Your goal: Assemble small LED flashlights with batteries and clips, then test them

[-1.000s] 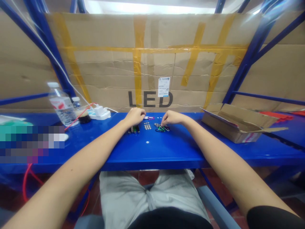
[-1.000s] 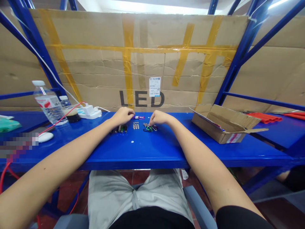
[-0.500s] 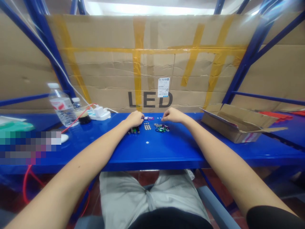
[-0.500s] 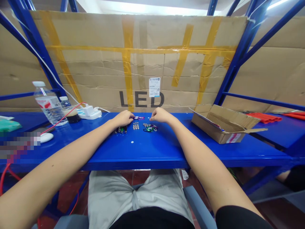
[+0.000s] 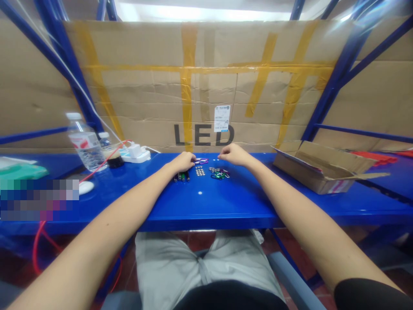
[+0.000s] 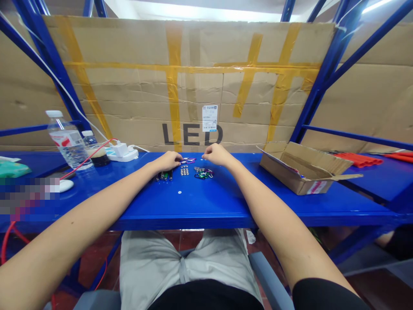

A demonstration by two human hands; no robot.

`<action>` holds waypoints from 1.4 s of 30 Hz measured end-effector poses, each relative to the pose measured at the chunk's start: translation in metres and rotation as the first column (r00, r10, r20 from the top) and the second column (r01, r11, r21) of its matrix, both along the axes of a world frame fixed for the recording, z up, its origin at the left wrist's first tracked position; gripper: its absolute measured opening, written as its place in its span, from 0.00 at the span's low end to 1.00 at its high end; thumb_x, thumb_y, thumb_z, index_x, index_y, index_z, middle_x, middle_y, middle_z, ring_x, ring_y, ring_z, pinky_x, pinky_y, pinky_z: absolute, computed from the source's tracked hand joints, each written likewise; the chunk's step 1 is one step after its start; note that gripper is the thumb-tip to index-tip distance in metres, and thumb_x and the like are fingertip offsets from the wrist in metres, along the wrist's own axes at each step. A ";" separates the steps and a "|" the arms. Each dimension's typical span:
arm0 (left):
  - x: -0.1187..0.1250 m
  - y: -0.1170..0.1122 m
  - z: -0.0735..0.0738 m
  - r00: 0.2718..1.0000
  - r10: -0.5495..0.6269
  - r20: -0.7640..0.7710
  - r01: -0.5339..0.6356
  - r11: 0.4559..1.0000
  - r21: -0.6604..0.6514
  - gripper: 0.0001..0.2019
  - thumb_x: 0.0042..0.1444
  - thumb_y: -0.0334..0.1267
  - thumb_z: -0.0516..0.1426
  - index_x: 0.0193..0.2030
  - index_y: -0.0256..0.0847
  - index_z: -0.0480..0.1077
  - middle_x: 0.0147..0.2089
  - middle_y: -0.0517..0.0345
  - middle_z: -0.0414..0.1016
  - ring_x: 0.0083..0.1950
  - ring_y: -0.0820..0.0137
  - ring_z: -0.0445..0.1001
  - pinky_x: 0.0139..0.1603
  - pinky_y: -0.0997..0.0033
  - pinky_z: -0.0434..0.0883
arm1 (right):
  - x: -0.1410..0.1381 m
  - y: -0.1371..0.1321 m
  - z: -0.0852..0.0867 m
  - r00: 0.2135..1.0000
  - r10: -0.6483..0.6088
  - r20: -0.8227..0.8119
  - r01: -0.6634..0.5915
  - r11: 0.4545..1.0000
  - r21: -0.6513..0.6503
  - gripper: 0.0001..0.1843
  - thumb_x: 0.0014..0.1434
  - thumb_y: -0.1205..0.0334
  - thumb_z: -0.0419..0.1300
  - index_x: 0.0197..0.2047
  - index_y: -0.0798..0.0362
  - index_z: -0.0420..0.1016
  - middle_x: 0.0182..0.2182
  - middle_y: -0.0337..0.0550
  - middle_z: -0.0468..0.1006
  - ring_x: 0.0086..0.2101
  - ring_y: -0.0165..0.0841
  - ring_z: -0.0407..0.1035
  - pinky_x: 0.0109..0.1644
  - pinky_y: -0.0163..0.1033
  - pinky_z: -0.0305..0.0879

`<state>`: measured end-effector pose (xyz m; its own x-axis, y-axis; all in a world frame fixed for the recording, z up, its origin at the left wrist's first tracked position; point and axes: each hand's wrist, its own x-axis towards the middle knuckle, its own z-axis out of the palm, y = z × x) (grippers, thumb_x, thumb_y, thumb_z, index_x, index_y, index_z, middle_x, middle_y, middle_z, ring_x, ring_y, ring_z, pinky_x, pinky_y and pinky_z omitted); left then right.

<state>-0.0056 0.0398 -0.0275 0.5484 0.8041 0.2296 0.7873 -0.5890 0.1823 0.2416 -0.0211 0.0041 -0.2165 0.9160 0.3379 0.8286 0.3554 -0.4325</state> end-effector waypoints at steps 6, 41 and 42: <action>0.005 0.003 -0.004 0.990 -0.129 0.050 0.129 0.992 0.008 0.15 0.59 0.30 0.56 0.48 0.40 0.81 0.51 0.49 0.82 0.52 0.59 0.77 0.54 0.65 0.70 | -0.004 -0.002 -0.001 0.999 0.032 0.017 -0.032 0.999 -0.007 0.11 0.57 0.60 0.61 0.30 0.57 0.80 0.29 0.46 0.81 0.33 0.35 0.71 0.35 0.38 0.61; 0.015 -0.018 0.012 0.941 -0.250 0.227 0.196 0.952 0.234 0.18 0.63 0.30 0.50 0.54 0.38 0.76 0.48 0.46 0.76 0.51 0.63 0.74 0.56 0.62 0.69 | -0.011 -0.004 -0.004 0.975 0.105 -0.197 -0.099 0.994 0.040 0.16 0.57 0.64 0.65 0.49 0.58 0.78 0.48 0.55 0.81 0.47 0.40 0.75 0.54 0.44 0.69; 0.017 -0.023 0.014 0.928 -0.271 0.256 0.208 0.947 0.245 0.18 0.63 0.29 0.49 0.54 0.38 0.76 0.48 0.47 0.75 0.50 0.64 0.74 0.56 0.62 0.70 | -0.012 -0.004 -0.004 0.955 0.149 -0.258 -0.143 0.989 0.042 0.19 0.56 0.63 0.66 0.51 0.58 0.77 0.52 0.55 0.79 0.50 0.41 0.74 0.56 0.45 0.69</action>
